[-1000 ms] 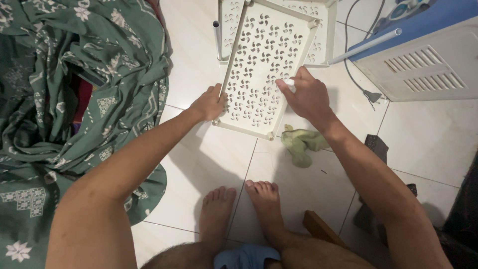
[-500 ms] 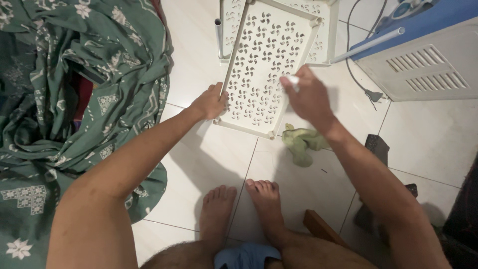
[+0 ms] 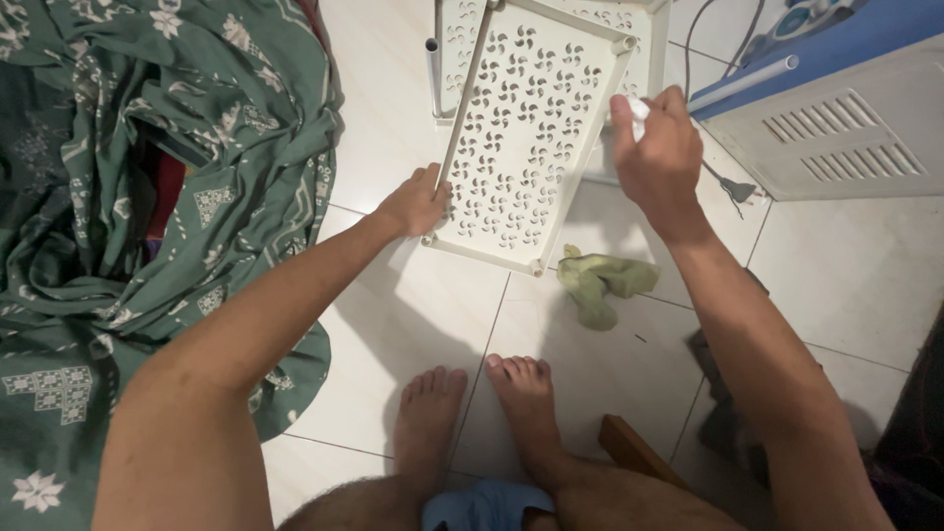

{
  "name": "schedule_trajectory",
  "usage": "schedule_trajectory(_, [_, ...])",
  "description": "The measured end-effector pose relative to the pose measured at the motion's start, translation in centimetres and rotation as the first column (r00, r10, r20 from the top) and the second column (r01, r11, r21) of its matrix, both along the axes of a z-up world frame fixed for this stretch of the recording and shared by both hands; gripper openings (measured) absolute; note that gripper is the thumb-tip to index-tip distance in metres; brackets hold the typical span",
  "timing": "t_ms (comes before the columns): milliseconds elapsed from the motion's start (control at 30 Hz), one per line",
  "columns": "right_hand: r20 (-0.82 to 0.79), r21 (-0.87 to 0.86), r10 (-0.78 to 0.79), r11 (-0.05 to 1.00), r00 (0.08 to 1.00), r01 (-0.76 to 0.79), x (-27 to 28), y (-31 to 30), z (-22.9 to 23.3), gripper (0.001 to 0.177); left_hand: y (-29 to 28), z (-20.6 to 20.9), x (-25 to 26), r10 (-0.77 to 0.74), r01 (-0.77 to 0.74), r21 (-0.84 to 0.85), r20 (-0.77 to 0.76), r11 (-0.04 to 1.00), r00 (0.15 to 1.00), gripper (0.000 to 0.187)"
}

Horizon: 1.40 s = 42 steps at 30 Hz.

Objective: The person assembles a white plastic rack by inserting white rods into the corners of perforated trays. They spray liquid onto the trays and wipe them with a cloth, then connect the trays using the rods to form a multi-tiered structure.

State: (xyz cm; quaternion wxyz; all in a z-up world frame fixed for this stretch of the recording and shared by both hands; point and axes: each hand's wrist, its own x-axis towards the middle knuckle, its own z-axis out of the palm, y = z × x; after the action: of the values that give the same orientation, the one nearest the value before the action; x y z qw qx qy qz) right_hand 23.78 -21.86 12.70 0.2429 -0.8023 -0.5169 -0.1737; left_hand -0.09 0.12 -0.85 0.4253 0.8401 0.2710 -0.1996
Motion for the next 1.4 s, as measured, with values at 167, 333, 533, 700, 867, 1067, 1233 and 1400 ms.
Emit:
schedule_trajectory(167, [-0.439, -0.013, -0.069, 0.997, 0.896, 0.070, -0.2, 0.2, 0.3, 0.036, 0.0, 0.1, 0.1, 0.000, 0.000, 0.009, 0.000, 1.000, 1.000, 0.044])
schedule_trajectory(333, [-0.613, -0.027, -0.043, 0.999, 0.789, 0.033, -0.7, 1.0, 1.4, 0.044, -0.1, 0.3, 0.0, 0.003, -0.003, -0.003, -0.006, 1.000, 1.000, 0.044])
schedule_trajectory(533, [-0.555, -0.035, -0.011, 0.999, 0.831, -0.010, -1.4, 1.7, 1.4, 0.041, -0.1, 0.4, 0.0, -0.005, 0.005, 0.006, 0.004, 1.000, 1.000, 0.043])
schedule_trajectory(700, [-0.648, 0.104, 0.030, 0.993, 0.761, 0.049, -0.3, 1.9, 1.3, 0.041, 0.0, 0.3, -0.1, -0.008, 0.008, 0.005, 0.000, 1.000, 1.000, 0.042])
schedule_trajectory(867, [-0.407, 0.041, -0.052, 0.996, 0.912, 0.075, 1.0, 1.0, 0.5, 0.044, 0.0, -0.1, -0.1, -0.001, 0.001, 0.008, -0.005, 1.000, 1.000, 0.042])
schedule_trajectory(1067, [-0.342, -0.131, -0.263, 0.964, 0.902, 0.231, 0.9, -0.5, -1.3, 0.050, 0.1, 0.1, 0.1, -0.004, 0.004, 0.002, 0.019, 1.000, 1.000, 0.043])
schedule_trajectory(1233, [-0.479, -0.316, -0.169, 0.949, 0.861, 0.010, -1.2, -3.0, -1.8, 0.045, 0.1, 0.3, 0.1, -0.011, 0.011, 0.009, 0.009, 1.000, 1.000, 0.042])
schedule_trajectory(1400, [-0.625, -0.624, -0.383, 0.768, 0.681, -0.141, -4.6, -4.6, -1.4, 0.059, 0.0, 0.3, 0.1, -0.011, 0.011, 0.017, 0.014, 1.000, 1.000, 0.046])
